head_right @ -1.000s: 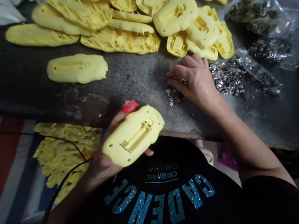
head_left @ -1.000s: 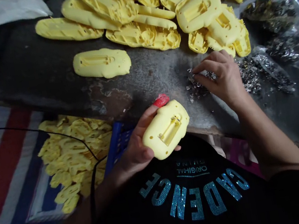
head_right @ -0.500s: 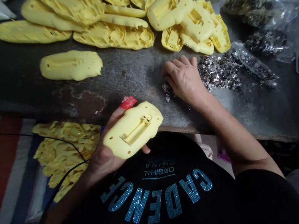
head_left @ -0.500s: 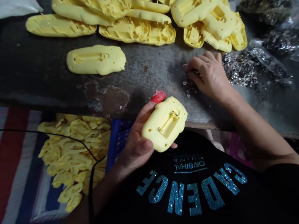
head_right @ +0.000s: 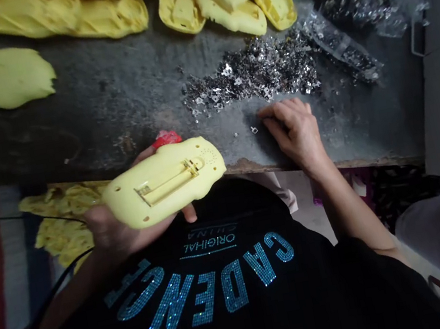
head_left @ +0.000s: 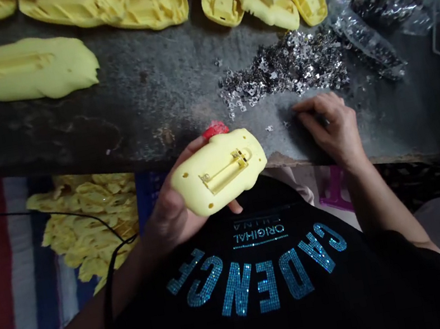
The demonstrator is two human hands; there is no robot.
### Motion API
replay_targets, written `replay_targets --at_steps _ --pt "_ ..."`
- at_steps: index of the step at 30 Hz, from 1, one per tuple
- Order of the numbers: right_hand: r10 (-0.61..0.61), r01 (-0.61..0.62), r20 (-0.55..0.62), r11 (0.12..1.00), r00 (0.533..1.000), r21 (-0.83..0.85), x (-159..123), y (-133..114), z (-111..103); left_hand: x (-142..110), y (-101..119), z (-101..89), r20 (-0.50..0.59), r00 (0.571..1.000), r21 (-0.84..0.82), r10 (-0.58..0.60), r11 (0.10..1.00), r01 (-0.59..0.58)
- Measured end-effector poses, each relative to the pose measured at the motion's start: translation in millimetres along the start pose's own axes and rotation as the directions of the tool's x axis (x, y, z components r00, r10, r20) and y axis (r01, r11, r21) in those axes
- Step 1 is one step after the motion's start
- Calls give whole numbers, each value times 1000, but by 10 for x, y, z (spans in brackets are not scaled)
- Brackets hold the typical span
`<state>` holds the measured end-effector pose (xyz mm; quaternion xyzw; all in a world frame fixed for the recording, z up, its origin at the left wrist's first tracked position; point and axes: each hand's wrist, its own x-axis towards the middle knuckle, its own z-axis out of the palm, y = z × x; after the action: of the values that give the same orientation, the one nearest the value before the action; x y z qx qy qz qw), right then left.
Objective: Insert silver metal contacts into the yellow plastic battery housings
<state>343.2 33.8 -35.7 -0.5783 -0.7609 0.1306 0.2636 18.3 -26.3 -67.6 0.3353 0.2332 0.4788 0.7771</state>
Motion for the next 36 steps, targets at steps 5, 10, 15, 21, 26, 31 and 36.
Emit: replay_targets --at_steps 5,10,15,21,26,31,36 --pt "7 -8 -46 1000 999 -29 -130 16 62 4 -30 57 1 1000 -29 -16 999 16" --pt "-45 42 -35 995 998 -86 -107 5 141 41 -96 98 26 999 2 42 999 -42" --pt "-59 59 2 998 998 -38 -79 -36 111 29 -99 123 72 997 -54 -11 998 15" --pt "-9 13 39 996 999 -92 -8 -77 163 -14 -85 106 38 999 -50 9 999 -7" --pt "11 -8 38 997 999 -80 9 -122 146 -33 -92 68 31 999 -51 25 998 -23" --pt "14 -10 24 990 1000 -141 37 -145 196 -45 -64 79 -7 1000 -34 -6 999 5" --pt "-24 27 29 997 999 -78 54 -199 161 -29 -87 89 40 998 -45 45 998 -43"
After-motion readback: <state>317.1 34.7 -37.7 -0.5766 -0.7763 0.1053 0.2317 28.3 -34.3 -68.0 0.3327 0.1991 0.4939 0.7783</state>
